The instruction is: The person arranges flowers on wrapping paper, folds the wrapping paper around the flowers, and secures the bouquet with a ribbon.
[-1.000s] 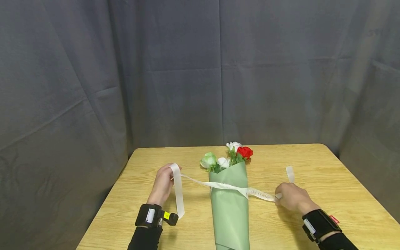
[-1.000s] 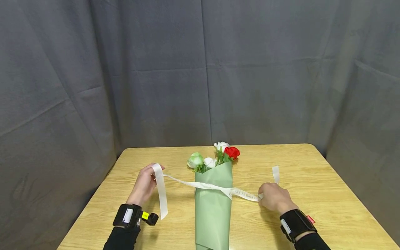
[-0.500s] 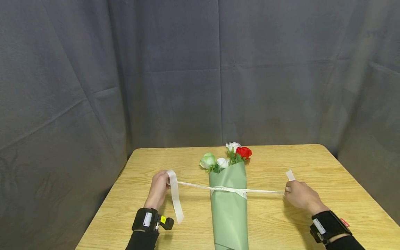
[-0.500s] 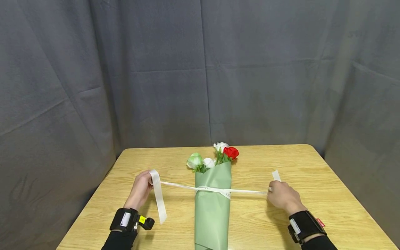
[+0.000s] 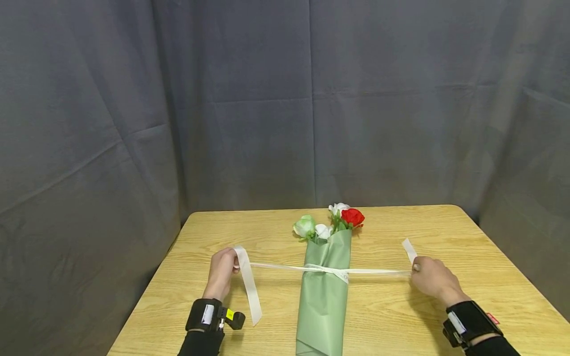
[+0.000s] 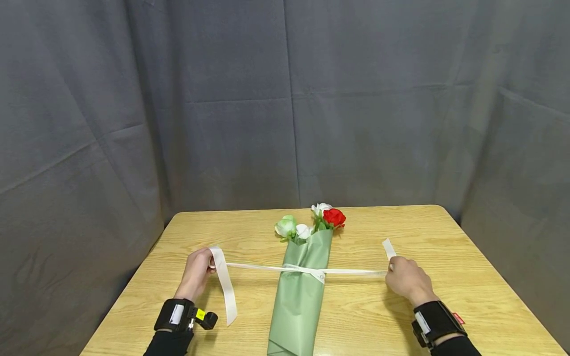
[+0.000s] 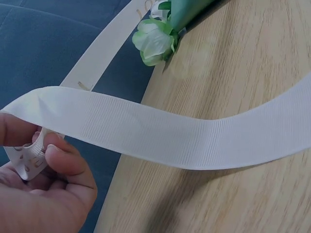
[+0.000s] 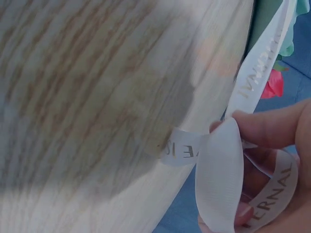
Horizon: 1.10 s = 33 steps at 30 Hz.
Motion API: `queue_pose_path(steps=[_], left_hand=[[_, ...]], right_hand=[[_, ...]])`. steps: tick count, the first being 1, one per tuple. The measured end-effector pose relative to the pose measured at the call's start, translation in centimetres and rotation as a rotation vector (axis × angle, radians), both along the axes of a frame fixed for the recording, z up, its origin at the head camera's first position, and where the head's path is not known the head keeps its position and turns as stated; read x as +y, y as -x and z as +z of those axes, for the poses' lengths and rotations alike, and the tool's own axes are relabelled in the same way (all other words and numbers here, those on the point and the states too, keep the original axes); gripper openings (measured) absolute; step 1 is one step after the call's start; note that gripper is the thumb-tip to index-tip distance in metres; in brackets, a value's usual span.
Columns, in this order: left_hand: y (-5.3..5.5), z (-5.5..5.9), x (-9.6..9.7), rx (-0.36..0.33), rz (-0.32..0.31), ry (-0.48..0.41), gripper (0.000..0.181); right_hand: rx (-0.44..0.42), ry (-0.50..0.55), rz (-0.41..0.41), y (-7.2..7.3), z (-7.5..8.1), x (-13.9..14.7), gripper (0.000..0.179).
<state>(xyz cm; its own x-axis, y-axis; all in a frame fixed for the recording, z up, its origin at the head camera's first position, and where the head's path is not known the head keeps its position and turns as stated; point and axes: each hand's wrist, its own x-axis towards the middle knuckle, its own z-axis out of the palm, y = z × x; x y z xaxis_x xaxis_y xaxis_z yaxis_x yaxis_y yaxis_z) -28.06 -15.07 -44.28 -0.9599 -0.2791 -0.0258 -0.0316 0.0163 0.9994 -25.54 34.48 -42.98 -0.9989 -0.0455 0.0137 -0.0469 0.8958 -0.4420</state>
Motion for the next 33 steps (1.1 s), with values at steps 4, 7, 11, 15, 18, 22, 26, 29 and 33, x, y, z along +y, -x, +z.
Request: queue_pose_path(steps=[4, 7, 11, 15, 18, 22, 26, 29, 33], left_hand=[[-0.2, 0.0, -0.2, -0.012, 0.019, -0.006, 0.028], [-0.4, 0.0, -0.5, -0.019, 0.035, -0.009, 0.028], [-0.6, -0.2, -0.9, -0.034, 0.064, -0.01, 0.028], [-0.7, -0.3, -1.1, -0.039, 0.091, -0.005, 0.029], [-0.8, -0.4, -1.2, -0.044, 0.108, -0.002, 0.029], [-1.0, -0.4, -1.6, -0.058, 0.102, -0.007, 0.029], [-1.4, 0.1, -2.2, -0.094, 0.083, 0.004, 0.028], [-1.8, 0.7, -2.8, -0.129, 0.08, 0.011, 0.025], [-2.2, 1.3, -3.4, -0.16, 0.07, 0.024, 0.023]], right_hand=[[0.015, 0.008, -0.03, 0.0, -0.3, 0.2, 0.026], [0.016, 0.005, -0.053, -0.1, -0.4, 0.4, 0.03], [0.02, 0.003, -0.075, -0.1, -0.4, 0.7, 0.027], [0.032, -0.003, -0.092, -0.1, -0.3, 1.0, 0.027], [0.042, -0.007, -0.106, -0.1, -0.3, 1.3, 0.025], [0.048, -0.004, -0.13, -0.2, -0.4, 1.6, 0.021], [0.058, 0.002, -0.151, -0.3, -0.1, 1.8, 0.021], [0.06, 0.0, -0.159, -0.5, 0.4, 1.9, 0.021], [0.049, -0.004, -0.172, -0.7, 1.0, 2.1, 0.019]])
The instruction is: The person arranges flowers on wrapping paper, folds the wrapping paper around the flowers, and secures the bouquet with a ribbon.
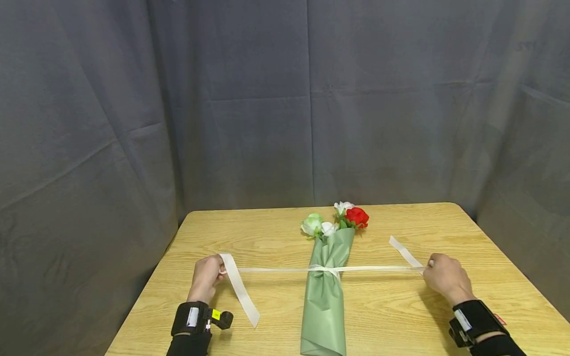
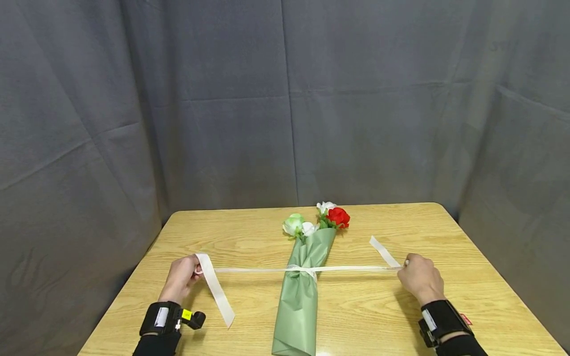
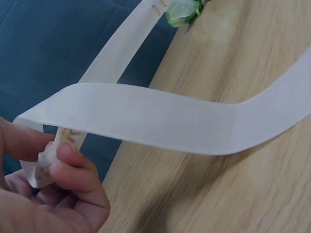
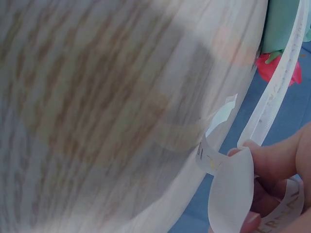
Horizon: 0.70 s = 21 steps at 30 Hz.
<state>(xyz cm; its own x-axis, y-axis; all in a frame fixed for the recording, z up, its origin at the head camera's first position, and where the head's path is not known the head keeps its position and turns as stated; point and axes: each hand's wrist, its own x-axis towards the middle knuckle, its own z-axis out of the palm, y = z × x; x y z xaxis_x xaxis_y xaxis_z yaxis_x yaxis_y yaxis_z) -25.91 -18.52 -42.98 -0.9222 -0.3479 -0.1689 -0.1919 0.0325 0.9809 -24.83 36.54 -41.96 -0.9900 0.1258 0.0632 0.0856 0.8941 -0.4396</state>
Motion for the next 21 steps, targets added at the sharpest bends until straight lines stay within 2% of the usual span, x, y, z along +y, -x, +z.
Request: queue_pose_path(steps=[4, 9, 14, 21], left_hand=[[0.0, -0.2, -0.5, -0.004, 0.004, 0.013, 0.021], [-0.3, 0.0, -1.2, -0.008, 0.038, -0.016, 0.019], [-0.6, 0.1, -1.5, -0.009, 0.035, -0.041, 0.02], [-0.7, -0.5, -2.1, -0.012, 0.056, -0.042, 0.018]], right_hand=[[-0.006, 0.005, -0.011, 0.0, -0.1, 0.5, 0.017], [-0.006, 0.005, -0.017, -0.2, -0.3, 1.0, 0.019], [-0.01, 0.017, -0.03, -0.1, -0.3, 1.1, 0.02], [0.011, 0.0, -0.052, -0.1, -0.3, 1.8, 0.021]])
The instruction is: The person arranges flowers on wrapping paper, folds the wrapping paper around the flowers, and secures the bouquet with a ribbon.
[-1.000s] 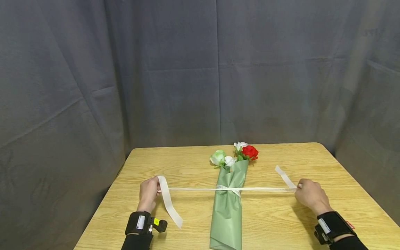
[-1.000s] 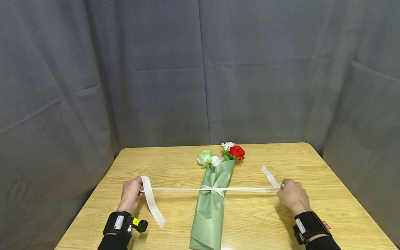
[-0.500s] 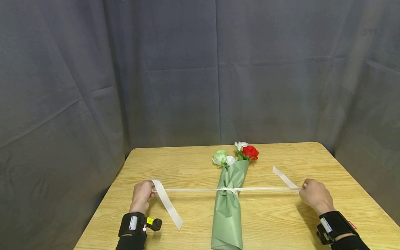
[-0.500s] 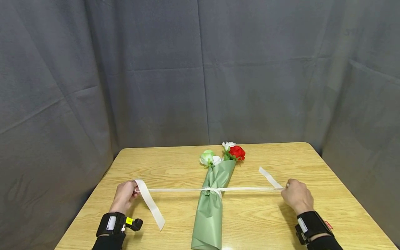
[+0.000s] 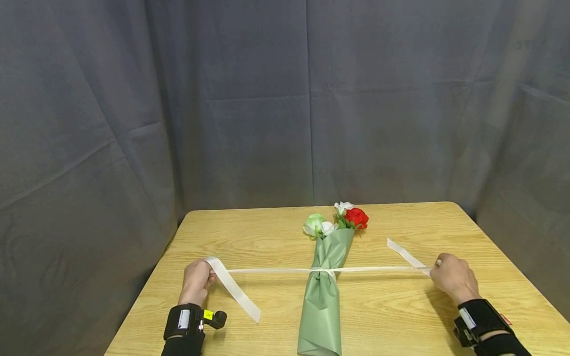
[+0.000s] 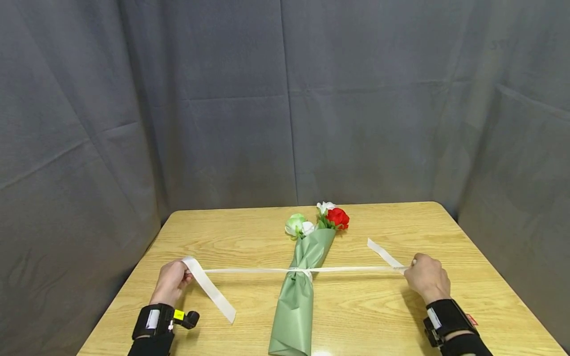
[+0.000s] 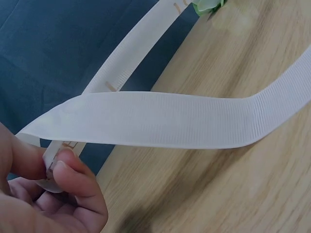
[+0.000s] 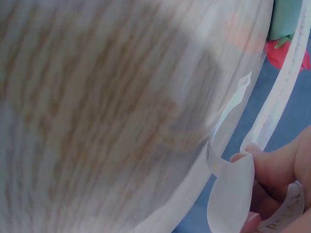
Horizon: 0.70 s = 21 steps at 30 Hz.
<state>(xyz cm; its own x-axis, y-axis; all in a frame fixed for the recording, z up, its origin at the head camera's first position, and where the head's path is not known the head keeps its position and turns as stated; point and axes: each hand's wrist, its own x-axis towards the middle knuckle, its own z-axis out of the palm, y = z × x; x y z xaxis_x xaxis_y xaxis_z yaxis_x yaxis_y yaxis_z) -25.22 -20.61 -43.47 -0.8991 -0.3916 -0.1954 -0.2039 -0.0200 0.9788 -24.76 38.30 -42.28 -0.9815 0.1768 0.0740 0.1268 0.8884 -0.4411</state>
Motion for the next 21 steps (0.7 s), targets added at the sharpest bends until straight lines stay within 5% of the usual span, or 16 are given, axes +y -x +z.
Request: queue_pose_path(steps=[8, 21], left_hand=[[0.2, -0.2, -0.6, 0.014, 0.033, -0.006, 0.017], [0.1, -0.6, -0.9, -0.008, 0.048, -0.016, 0.017]], right_hand=[[0.005, 0.021, -0.074, -0.2, -0.4, 1.4, 0.019], [0.017, 0.025, -0.078, -0.1, -0.2, 1.7, 0.023]])
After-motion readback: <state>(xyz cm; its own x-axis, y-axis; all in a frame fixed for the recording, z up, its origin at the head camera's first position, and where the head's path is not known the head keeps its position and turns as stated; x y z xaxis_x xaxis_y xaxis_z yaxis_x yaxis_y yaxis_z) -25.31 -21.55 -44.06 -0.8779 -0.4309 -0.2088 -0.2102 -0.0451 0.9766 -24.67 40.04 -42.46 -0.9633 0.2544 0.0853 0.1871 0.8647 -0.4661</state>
